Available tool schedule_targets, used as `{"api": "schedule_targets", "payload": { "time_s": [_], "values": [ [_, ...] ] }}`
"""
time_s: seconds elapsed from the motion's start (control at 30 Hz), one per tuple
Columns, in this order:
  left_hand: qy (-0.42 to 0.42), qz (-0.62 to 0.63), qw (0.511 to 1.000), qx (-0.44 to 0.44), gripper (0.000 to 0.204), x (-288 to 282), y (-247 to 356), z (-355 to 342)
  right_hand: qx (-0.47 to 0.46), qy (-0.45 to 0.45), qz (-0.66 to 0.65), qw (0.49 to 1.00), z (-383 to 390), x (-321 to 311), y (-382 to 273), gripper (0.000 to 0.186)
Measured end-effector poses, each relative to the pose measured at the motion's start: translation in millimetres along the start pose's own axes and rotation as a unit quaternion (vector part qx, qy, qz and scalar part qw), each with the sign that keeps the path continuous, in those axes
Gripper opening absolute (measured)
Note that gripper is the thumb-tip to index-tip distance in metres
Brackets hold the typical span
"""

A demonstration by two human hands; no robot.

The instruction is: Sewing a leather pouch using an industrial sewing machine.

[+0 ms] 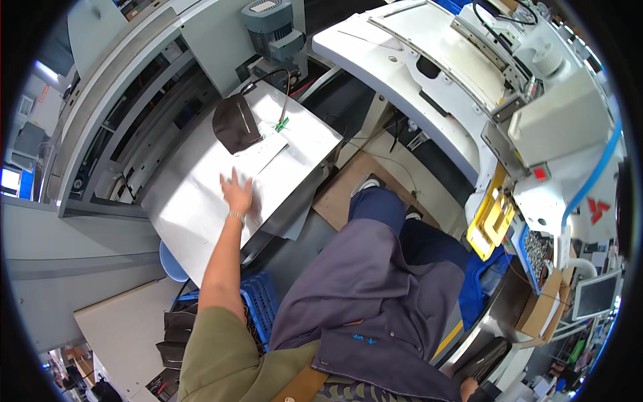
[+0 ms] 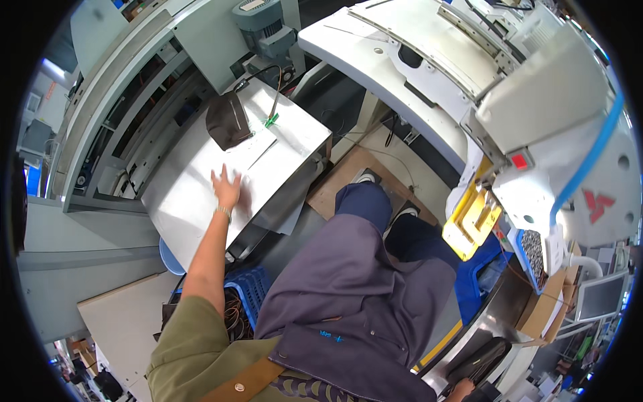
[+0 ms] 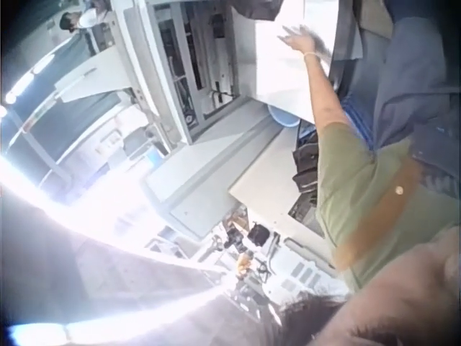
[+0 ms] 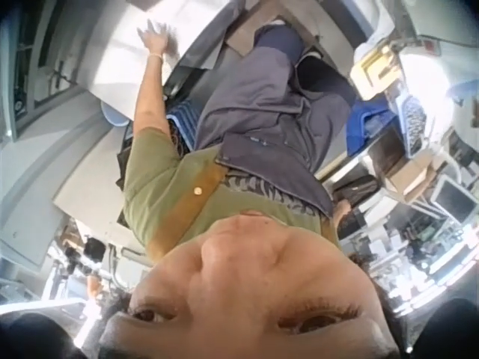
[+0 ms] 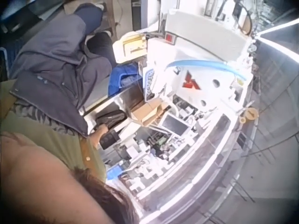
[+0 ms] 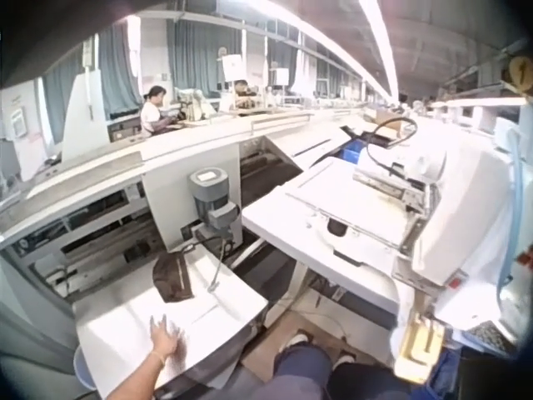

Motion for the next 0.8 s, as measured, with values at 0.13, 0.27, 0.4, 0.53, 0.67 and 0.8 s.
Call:
{"api": "schedule_targets", "payload": {
  "time_s": [0.13, 0.27, 0.4, 0.53, 0.67, 0.8],
  "values": [
    [0.053, -0.029, 0.995, 0.085, 0.076, 15.5, 45.7, -94.3, -0.043, 0.013, 0.009, 0.999, -3.3, -7.5, -29.5, 0.038],
    [0.035, -0.023, 0.997, 0.064, 0.075, 75.8, 107.7, -98.1, -0.068, 0.023, 0.043, 0.996, -2.0, -15.1, -24.3, 0.038],
    [0.003, -0.030, 0.997, 0.073, 0.075, 116.1, 187.4, -53.5, -0.100, 0.013, 0.079, 0.992, -2.8, -11.2, -21.4, 0.038],
    [-0.004, -0.028, 0.997, 0.066, 0.076, 110.0, 218.1, -38.9, -0.134, 0.009, 0.098, 0.986, -5.7, -1.0, -29.8, 0.038],
    [-0.026, 0.004, 0.992, 0.122, 0.076, 94.8, 212.9, -28.7, -0.026, 0.113, -0.124, 0.985, -11.2, -16.3, -20.6, 0.039],
    [-0.004, 0.081, 0.976, 0.201, 0.058, 68.2, 207.9, -21.4, -0.040, 0.061, -0.133, 0.988, -3.6, -13.4, -29.6, 0.042]
  ]
}}
Point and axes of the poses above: each hand's wrist, its own z-axis away from the middle knuckle, its own x-axis out of the palm, y = z × x, the point moved 8 cm from there along -z, towards the middle knuckle, and after that the axes turned 6 degrees about x, right-handed, at the moved point
